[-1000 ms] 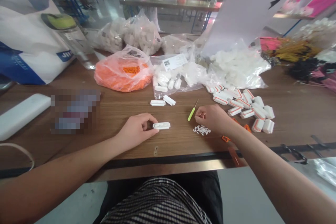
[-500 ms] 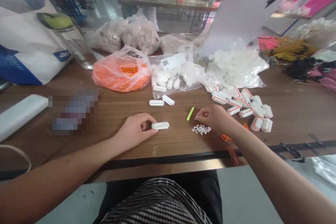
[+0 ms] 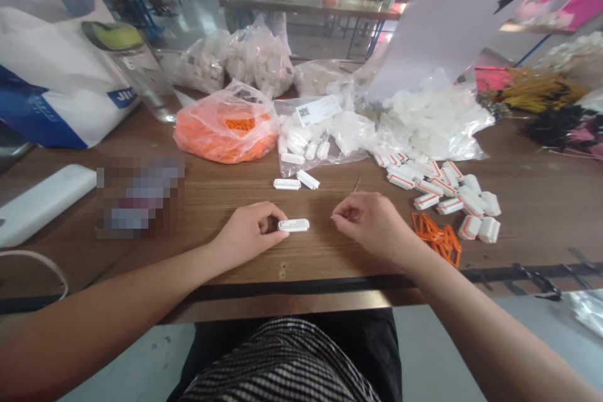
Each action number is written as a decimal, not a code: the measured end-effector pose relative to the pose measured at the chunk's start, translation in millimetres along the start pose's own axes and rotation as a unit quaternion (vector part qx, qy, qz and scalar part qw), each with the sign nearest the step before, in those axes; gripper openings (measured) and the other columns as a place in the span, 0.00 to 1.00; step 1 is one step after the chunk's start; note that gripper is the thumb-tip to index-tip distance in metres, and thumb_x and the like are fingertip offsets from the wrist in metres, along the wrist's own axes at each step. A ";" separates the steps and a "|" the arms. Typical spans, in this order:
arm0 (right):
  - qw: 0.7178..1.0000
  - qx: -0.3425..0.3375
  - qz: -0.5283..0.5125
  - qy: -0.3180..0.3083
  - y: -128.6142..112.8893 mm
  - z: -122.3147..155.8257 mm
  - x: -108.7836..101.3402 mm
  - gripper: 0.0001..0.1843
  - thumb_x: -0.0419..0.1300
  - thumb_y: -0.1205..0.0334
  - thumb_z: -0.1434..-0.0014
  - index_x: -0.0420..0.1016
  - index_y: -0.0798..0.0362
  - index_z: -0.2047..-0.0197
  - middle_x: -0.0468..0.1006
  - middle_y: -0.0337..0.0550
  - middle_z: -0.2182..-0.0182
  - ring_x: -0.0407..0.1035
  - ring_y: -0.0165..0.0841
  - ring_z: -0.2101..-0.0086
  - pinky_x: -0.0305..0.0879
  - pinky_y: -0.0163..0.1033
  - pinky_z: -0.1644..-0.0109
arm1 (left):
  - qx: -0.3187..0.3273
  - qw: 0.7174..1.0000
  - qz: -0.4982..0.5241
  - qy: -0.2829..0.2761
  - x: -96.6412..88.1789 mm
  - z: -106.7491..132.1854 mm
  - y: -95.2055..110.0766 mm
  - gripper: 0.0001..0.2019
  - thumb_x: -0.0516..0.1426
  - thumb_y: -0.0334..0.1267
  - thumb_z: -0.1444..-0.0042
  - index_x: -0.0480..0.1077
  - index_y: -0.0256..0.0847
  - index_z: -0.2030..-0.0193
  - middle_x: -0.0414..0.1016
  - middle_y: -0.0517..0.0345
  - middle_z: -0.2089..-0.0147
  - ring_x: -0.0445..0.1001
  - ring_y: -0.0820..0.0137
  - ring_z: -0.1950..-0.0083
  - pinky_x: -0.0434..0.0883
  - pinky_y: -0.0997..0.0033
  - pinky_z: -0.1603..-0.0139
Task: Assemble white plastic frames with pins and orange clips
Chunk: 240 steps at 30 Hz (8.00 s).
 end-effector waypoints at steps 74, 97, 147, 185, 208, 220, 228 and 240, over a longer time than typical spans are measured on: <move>0.982 0.071 0.173 -0.015 75.8 14.8 -23.6 0.10 0.59 0.58 0.46 0.82 0.48 0.73 0.82 0.41 0.76 0.74 0.37 0.74 0.63 0.40 0.71 | 0.029 0.999 -0.032 0.009 -1.8 -2.3 -0.5 0.05 0.62 0.35 0.49 0.74 0.42 0.64 0.67 0.65 0.74 0.63 0.75 0.75 0.61 0.73 0.70; 0.991 0.122 0.041 0.035 75.8 15.4 -24.9 0.09 0.61 0.56 0.48 0.79 0.49 0.74 0.77 0.38 0.82 0.70 0.33 0.80 0.63 0.37 0.77 | 0.026 0.999 -0.026 0.011 -1.6 -1.7 1.1 0.05 0.62 0.36 0.49 0.74 0.42 0.64 0.67 0.65 0.73 0.64 0.74 0.74 0.62 0.73 0.69; 0.985 0.113 0.126 -0.038 72.5 16.9 -37.6 0.09 0.59 0.62 0.47 0.81 0.52 0.72 0.81 0.44 0.73 0.73 0.36 0.71 0.63 0.41 0.66 | 0.021 1.000 -0.017 0.013 -0.7 -2.8 -2.5 0.05 0.62 0.35 0.49 0.74 0.42 0.65 0.67 0.65 0.74 0.63 0.75 0.74 0.62 0.73 0.70; 0.998 -0.012 -0.050 0.036 -2.9 8.3 -9.6 0.09 0.60 0.59 0.46 0.77 0.49 0.75 0.79 0.37 0.76 0.71 0.31 0.73 0.66 0.38 0.66 | 0.006 1.000 -0.004 0.009 -0.7 -0.9 -0.5 0.04 0.61 0.34 0.50 0.74 0.42 0.65 0.69 0.64 0.72 0.63 0.74 0.74 0.63 0.72 0.69; 0.988 -0.141 -0.061 -0.016 -54.6 -16.6 37.2 0.08 0.59 0.64 0.45 0.74 0.51 0.75 0.75 0.35 0.79 0.66 0.28 0.75 0.61 0.43 0.59 | 0.023 1.000 -0.001 0.013 -1.0 -0.7 0.9 0.05 0.63 0.34 0.50 0.74 0.42 0.64 0.69 0.63 0.72 0.66 0.73 0.72 0.65 0.71 0.67; 0.964 -0.251 0.088 0.005 -77.2 -3.2 31.6 0.11 0.55 0.67 0.42 0.78 0.50 0.69 0.75 0.37 0.78 0.67 0.31 0.72 0.55 0.44 0.57 | 0.011 1.000 0.010 0.008 -0.2 -0.4 0.2 0.04 0.62 0.34 0.49 0.74 0.42 0.65 0.69 0.63 0.71 0.65 0.73 0.73 0.64 0.71 0.69; 0.945 -0.290 0.147 0.040 -84.8 7.6 31.2 0.11 0.55 0.65 0.41 0.79 0.50 0.68 0.77 0.39 0.76 0.68 0.33 0.71 0.57 0.46 0.54 | 0.019 1.000 0.005 0.011 -0.6 -0.4 1.3 0.04 0.62 0.34 0.49 0.74 0.42 0.65 0.69 0.64 0.72 0.64 0.73 0.73 0.63 0.71 0.69; 0.982 -0.132 0.114 0.068 -26.5 6.4 -6.1 0.15 0.54 0.59 0.38 0.81 0.51 0.68 0.80 0.42 0.74 0.72 0.34 0.71 0.62 0.43 0.61 | 0.019 1.000 0.002 0.009 -0.9 -0.5 0.4 0.04 0.61 0.33 0.50 0.74 0.41 0.65 0.68 0.64 0.72 0.64 0.74 0.74 0.63 0.71 0.68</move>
Point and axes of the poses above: each hand's wrist, its own z-axis away from the middle knuckle, its own x-axis out of the palm, y = z × x, the point moved 10 cm from there along -z, towards the middle knuckle
